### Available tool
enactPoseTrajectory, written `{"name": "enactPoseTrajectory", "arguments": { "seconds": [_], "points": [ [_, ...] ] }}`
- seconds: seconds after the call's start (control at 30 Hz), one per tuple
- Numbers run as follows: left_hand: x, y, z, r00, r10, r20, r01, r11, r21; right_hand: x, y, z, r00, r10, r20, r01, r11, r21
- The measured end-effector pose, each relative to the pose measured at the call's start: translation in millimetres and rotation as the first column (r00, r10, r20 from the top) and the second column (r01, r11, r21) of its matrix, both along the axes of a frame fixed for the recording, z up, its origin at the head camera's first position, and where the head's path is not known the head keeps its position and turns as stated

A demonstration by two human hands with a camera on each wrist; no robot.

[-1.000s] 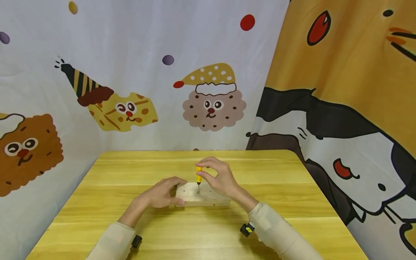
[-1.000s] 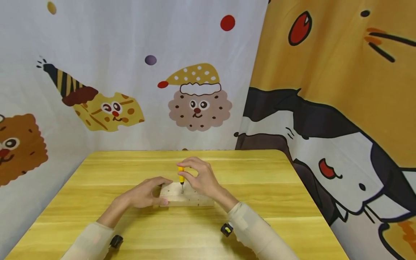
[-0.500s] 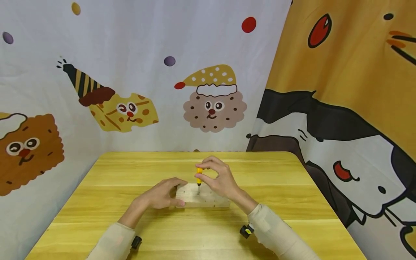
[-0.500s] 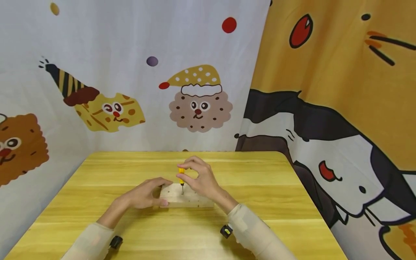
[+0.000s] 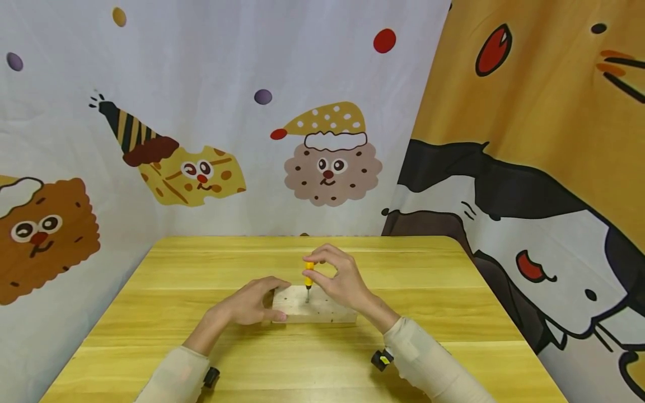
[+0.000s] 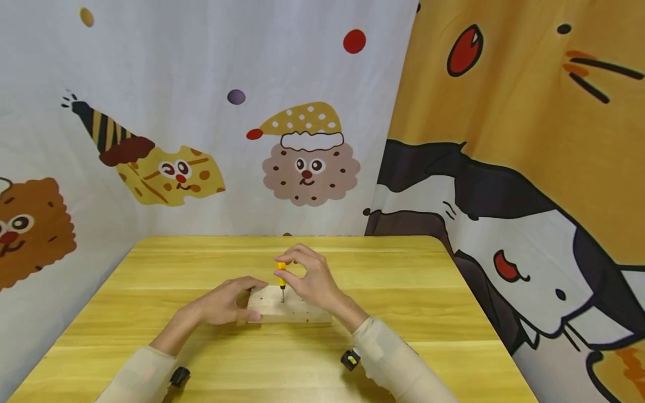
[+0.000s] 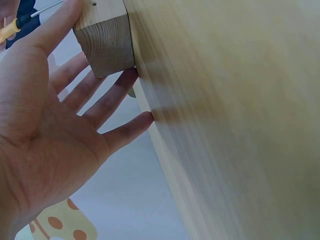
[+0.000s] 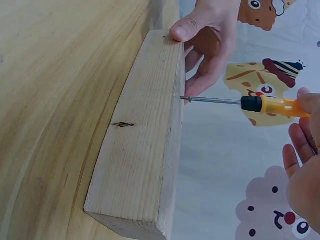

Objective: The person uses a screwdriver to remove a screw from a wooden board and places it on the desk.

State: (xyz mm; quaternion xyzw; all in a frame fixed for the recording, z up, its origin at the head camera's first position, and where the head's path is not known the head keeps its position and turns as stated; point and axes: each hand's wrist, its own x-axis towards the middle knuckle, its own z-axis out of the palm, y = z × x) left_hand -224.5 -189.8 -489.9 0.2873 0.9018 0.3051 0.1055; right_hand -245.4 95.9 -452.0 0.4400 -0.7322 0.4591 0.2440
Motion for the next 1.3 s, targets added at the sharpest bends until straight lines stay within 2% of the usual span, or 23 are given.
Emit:
{"name": "enactPoseTrajectory", "arguments": {
  "seconds": [0.6, 0.83, 1.07, 1.3],
  "points": [
    [-1.4, -1.0, -1.5, 1.000, 0.006, -0.016, -0.006, 1.000, -0.001, 0.7, 2.9, 0.6, 0.997, -0.035, 0.063, 0.031, 0.998, 0.057],
    [-0.4, 0.2, -0.3, 1.000, 0.006, -0.009, -0.006, 1.000, 0.001, 0.9, 2.7, -2.3, 0.998, -0.044, 0.035, 0.043, 0.999, 0.028],
    [-1.1, -0.5, 0.4, 1.000, 0.008, -0.006, -0.008, 1.000, 0.002, -0.3, 3.4, -4.0, 0.998, -0.041, 0.057, 0.041, 0.999, -0.002],
    [-1.2, -0.8, 0.0, 1.000, 0.001, -0.013, -0.001, 1.000, -0.001, -0.8, 3.6, -3.8, 0.999, -0.040, 0.027, 0.040, 0.999, -0.006]
  ]
}}
